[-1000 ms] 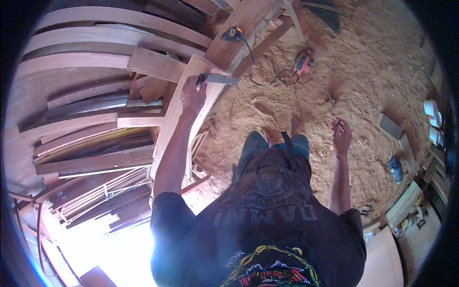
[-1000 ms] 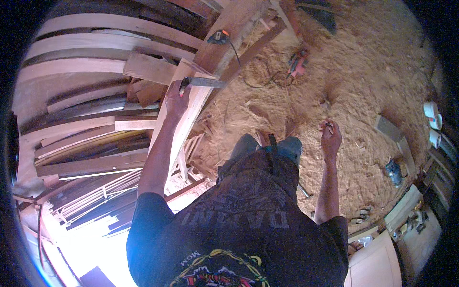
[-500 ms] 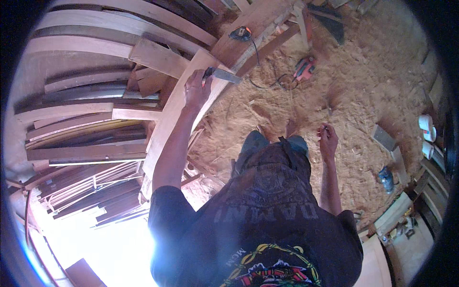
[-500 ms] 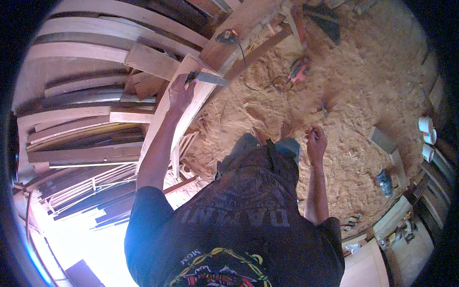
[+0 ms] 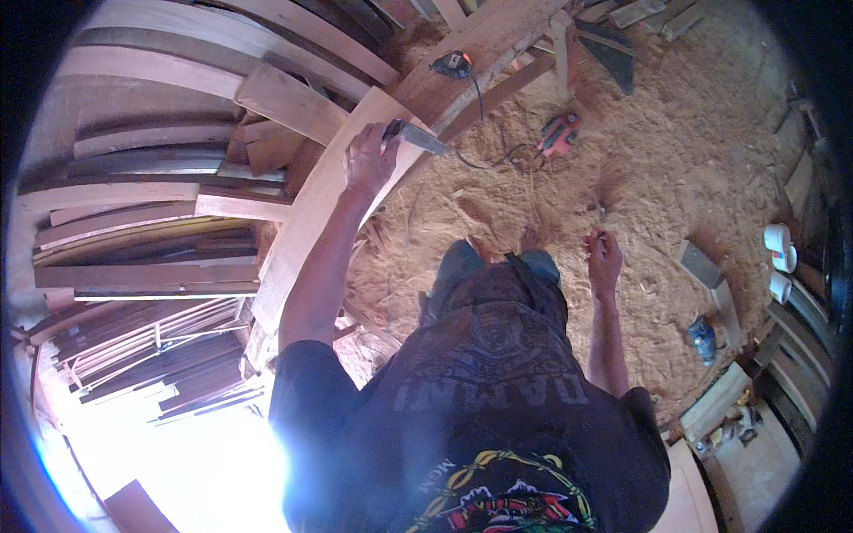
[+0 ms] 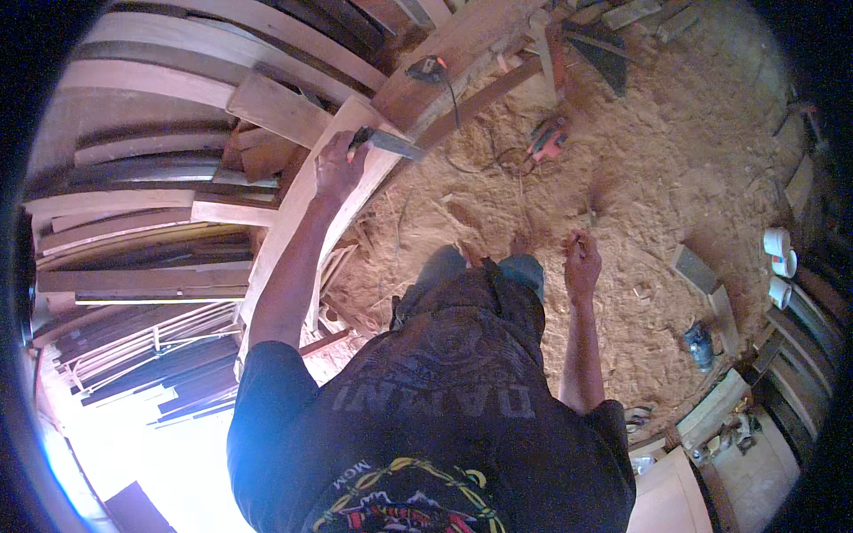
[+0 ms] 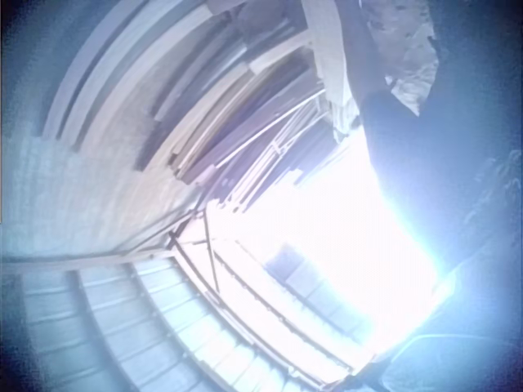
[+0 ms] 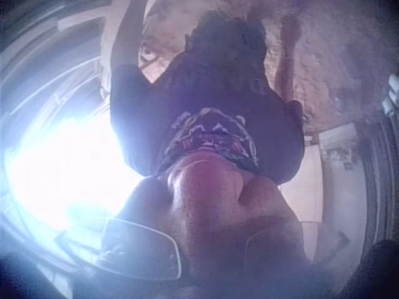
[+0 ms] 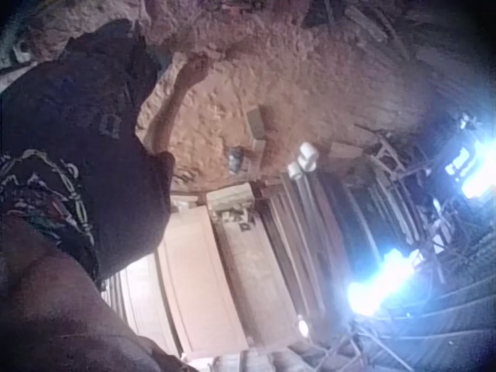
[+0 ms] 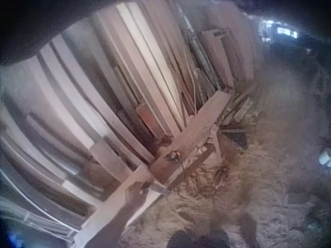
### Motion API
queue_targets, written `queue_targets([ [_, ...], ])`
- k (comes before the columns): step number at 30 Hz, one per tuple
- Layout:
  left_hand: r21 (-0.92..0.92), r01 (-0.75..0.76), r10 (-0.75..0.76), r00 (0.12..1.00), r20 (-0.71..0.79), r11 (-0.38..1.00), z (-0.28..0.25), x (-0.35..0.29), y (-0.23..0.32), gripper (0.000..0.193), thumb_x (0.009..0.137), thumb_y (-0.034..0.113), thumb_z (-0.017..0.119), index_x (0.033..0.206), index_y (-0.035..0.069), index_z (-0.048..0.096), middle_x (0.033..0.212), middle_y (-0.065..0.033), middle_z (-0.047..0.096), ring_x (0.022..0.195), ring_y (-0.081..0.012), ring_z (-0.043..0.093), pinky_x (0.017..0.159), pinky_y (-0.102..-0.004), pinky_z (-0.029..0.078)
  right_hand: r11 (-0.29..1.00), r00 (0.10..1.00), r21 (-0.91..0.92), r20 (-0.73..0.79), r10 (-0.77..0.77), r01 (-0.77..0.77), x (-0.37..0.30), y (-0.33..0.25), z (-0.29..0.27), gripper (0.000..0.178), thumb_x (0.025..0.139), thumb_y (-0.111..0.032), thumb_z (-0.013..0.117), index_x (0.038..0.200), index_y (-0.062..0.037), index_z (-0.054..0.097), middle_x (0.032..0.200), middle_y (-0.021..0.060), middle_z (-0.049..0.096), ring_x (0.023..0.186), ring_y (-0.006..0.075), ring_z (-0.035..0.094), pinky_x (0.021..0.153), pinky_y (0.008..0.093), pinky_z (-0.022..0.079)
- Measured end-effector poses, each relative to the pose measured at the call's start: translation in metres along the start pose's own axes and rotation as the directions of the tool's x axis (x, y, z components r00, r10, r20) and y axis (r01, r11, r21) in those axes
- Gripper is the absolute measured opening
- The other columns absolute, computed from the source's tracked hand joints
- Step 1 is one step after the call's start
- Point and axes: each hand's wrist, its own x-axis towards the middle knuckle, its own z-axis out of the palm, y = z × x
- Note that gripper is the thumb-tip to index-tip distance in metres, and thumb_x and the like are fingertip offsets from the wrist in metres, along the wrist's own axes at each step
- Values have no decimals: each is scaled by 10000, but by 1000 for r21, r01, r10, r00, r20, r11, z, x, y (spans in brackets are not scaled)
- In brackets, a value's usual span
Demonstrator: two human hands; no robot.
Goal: The person measures a long curved wooden plank with a tape measure and marks it with a pencil. They then use a try square to draw straight lines on the plank. The person repeats the measuring and marking process several times.
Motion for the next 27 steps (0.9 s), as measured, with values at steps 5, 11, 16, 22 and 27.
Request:
queue_targets([
  [5, 39, 29, -29, 1000, -1, 999, 1, 1, 4, 283, 943, 315, 704, 1114, 98, 641, 1084, -137, 680, 999, -391, 676, 871, -539, 546, 994, 997, 109, 76, -1, -7, -2, 10, 8, 296, 1072, -253, 595, 1314, -95, 656, 1070, 24, 737, 874, 97, 671, 662, 259, 529],
  [11, 138, 139, -147, 988, 51, 981, 1, 4, 19, 348, 934, 373, 710, 1177, 144, 613, 1153, -95, 666, 1069, -371, 670, 882, -544, 559, 951, 968, 297, 251, 9, -86, 8, -19, 23, 378, 1051, -226, 614, 1402, -90, 639, 1131, 52, 720, 919, 152, 686, 732, 306, 575],
  [16, 201, 182, -193, 980, 39, 963, 1, 4, 26, 372, 915, 396, 734, 1176, 158, 618, 1148, -74, 672, 1064, -349, 675, 870, -531, 567, 984, 942, -7, 289, -171, 180, 23, -64, 70, 308, 1021, -189, 653, 1295, -49, 680, 1013, 92, 753, 823, 173, 716, 739, 308, 562],
  [22, 245, 198, -205, 979, 4, 949, 3, 4, 30, 378, 887, 403, 759, 1160, 171, 637, 1134, -53, 678, 1040, -323, 680, 853, -520, 575, 942, 887, -122, 392, -243, 312, 30, -108, 159, 245, 1014, -184, 648, 1202, -40, 712, 975, 132, 773, 812, 183, 759, 703, 345, 564],
  [27, 257, 197, -202, 979, -5, 946, 3, 3, 31, 364, 876, 402, 771, 1143, 185, 653, 1108, -40, 685, 1016, -304, 687, 832, -496, 585, 980, 867, -127, 493, -74, 156, 49, -126, 216, 278, 956, -234, 652, 1142, -43, 730, 893, 184, 764, 859, 352, 752, 770, 450, 581],
])
